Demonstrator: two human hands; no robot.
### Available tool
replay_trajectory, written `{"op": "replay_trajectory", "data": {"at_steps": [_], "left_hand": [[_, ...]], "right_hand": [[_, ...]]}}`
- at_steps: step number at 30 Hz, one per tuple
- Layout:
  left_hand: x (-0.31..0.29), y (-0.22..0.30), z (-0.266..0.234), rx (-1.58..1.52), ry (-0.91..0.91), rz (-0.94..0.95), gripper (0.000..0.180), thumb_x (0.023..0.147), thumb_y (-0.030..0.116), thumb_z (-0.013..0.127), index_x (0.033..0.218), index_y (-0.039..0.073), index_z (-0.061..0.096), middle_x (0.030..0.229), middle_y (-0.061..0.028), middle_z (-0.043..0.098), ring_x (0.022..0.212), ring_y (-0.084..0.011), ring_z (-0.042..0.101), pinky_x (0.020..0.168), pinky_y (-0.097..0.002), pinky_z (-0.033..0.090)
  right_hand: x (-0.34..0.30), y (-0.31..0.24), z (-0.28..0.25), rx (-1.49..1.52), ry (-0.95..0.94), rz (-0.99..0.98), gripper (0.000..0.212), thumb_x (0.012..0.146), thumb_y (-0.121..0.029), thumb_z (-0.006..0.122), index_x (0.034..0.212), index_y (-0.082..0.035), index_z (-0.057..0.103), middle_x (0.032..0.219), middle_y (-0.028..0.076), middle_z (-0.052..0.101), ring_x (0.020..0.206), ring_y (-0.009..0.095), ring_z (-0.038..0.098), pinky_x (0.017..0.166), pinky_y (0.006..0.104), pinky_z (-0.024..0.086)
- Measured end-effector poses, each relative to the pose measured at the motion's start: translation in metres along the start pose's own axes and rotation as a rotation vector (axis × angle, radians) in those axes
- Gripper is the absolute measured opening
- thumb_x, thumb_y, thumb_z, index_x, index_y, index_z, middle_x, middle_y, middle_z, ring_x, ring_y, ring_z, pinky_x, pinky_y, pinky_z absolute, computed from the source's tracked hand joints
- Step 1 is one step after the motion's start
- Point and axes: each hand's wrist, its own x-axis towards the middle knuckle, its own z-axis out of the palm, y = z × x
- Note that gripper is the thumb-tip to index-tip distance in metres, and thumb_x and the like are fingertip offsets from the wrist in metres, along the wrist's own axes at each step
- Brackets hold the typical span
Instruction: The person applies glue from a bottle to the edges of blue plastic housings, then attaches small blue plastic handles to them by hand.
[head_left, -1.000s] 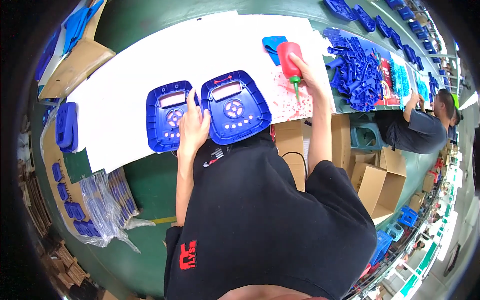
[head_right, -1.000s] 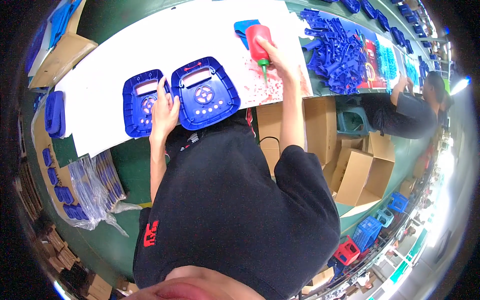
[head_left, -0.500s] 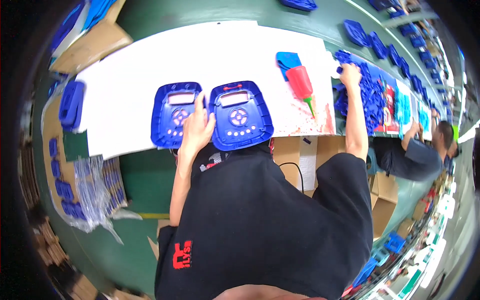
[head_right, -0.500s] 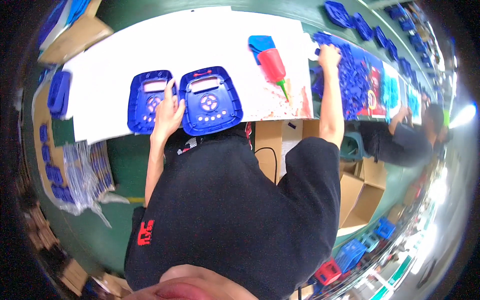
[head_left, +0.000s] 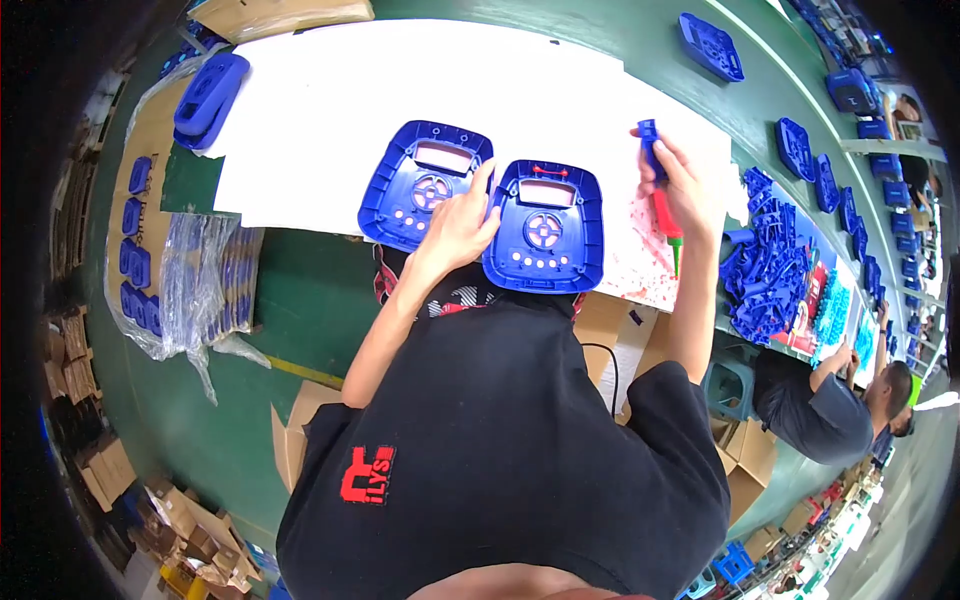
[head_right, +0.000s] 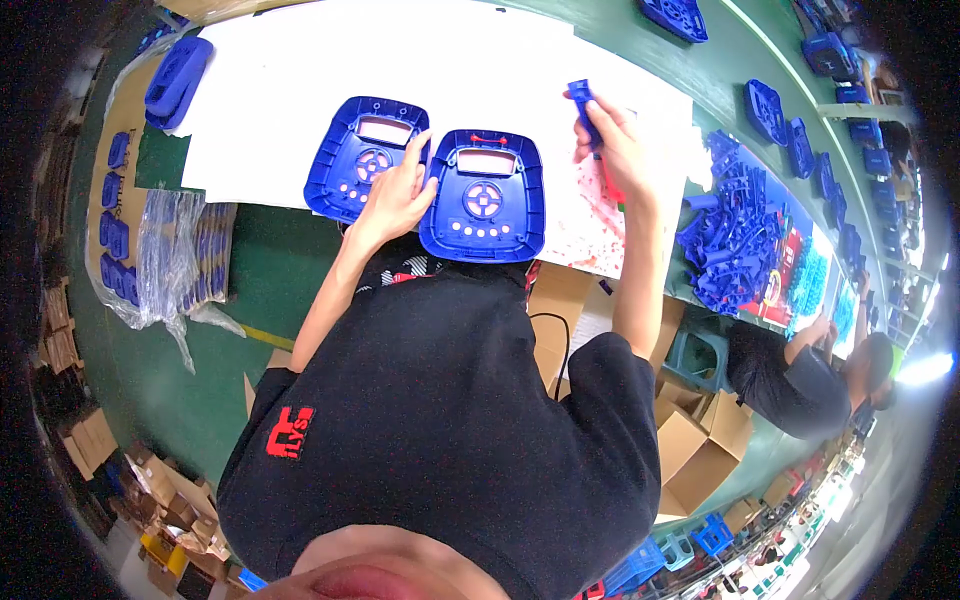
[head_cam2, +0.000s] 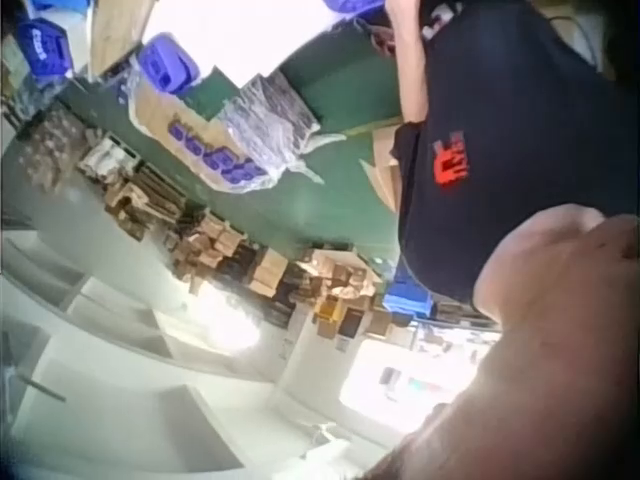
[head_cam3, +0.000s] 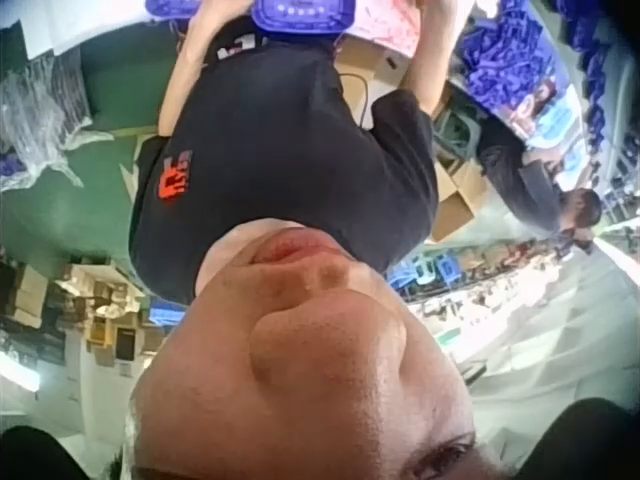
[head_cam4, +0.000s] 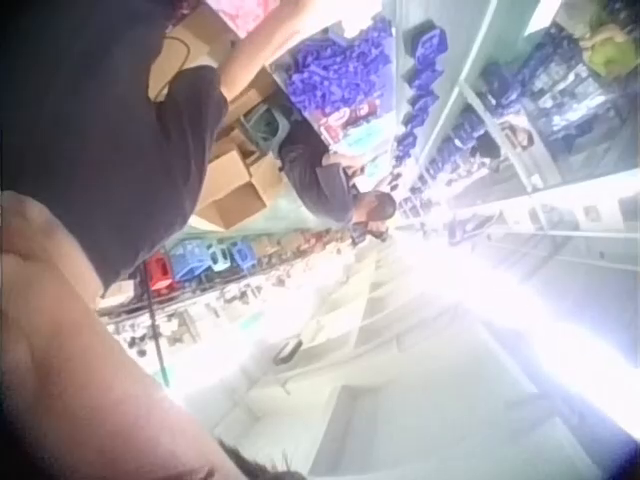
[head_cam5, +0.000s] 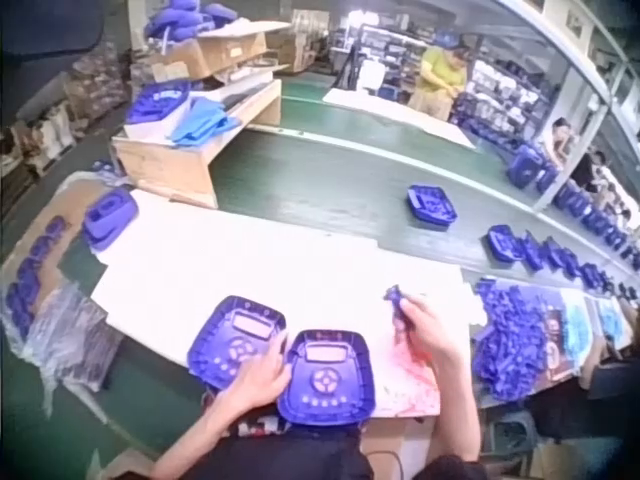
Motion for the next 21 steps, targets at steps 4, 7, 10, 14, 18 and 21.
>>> {"op": "replay_trajectory", "data": {"at_steps": [4,7,10,14,18,21], "left_hand": [[0.0,0.007,-0.006,0.035,-0.058,-0.044,0.066,0.087,0.013,0.056,0.143,0.002,0.024,0.063,-0.0187,0.058,0.066,-0.0402,0.063,0.064,-0.0502,0.048],[0.001,0.006,-0.007,0.028,-0.054,-0.034,0.065,0.087,0.014,0.056,0.143,0.002,0.023,0.065,-0.0212,0.06,0.067,-0.0419,0.063,0.065,-0.0515,0.048],[0.0,0.003,-0.008,0.025,-0.054,-0.039,0.065,0.087,0.015,0.055,0.143,0.002,0.023,0.066,-0.0227,0.06,0.068,-0.043,0.063,0.066,-0.0526,0.048],[0.0,0.004,-0.007,0.02,-0.055,-0.025,0.065,0.087,0.015,0.055,0.143,0.002,0.022,0.067,-0.0239,0.061,0.069,-0.0444,0.063,0.067,-0.0539,0.048],[0.001,0.003,-0.006,0.007,-0.047,-0.009,0.065,0.087,0.014,0.054,0.143,0.002,0.022,0.071,-0.0254,0.062,0.07,-0.0444,0.063,0.067,-0.0539,0.048],[0.001,0.005,-0.007,0.009,-0.072,-0.035,0.066,0.087,0.014,0.054,0.143,0.002,0.022,0.072,-0.0255,0.062,0.071,-0.0444,0.063,0.067,-0.0536,0.048]], "right_hand": [[0.004,-0.001,0.042,-0.12,-0.022,-0.034,0.04,0.102,-0.026,0.035,0.121,0.003,0.055,0.075,0.004,0.057,0.059,0.01,0.052,0.058,0.025,0.046],[0.012,0.022,0.054,-0.635,0.101,-0.348,0.029,0.1,-0.013,0.044,0.121,0.0,0.058,0.081,0.007,0.061,0.067,0.013,0.058,0.065,0.0264,0.047],[0.011,0.027,0.068,-1.055,0.113,-0.546,0.028,0.092,-0.007,0.058,0.119,-0.006,0.064,0.092,0.012,0.062,0.082,0.024,0.061,0.071,0.031,0.047],[0.014,0.044,0.074,-1.227,0.114,-0.766,0.028,0.084,-0.015,0.069,0.112,-0.011,0.068,0.096,0.009,0.062,0.088,0.027,0.061,0.077,0.0366,0.049],[0.016,0.063,0.074,-1.142,-0.005,-0.733,0.028,0.083,-0.016,0.069,0.11,-0.012,0.07,0.1,0.009,0.062,0.093,0.027,0.061,0.08,0.0373,0.05],[0.012,0.067,0.077,-1.129,0.015,-0.683,0.028,0.082,-0.012,0.07,0.11,-0.01,0.07,0.103,0.01,0.063,0.094,0.027,0.062,0.082,0.0367,0.051]]}}
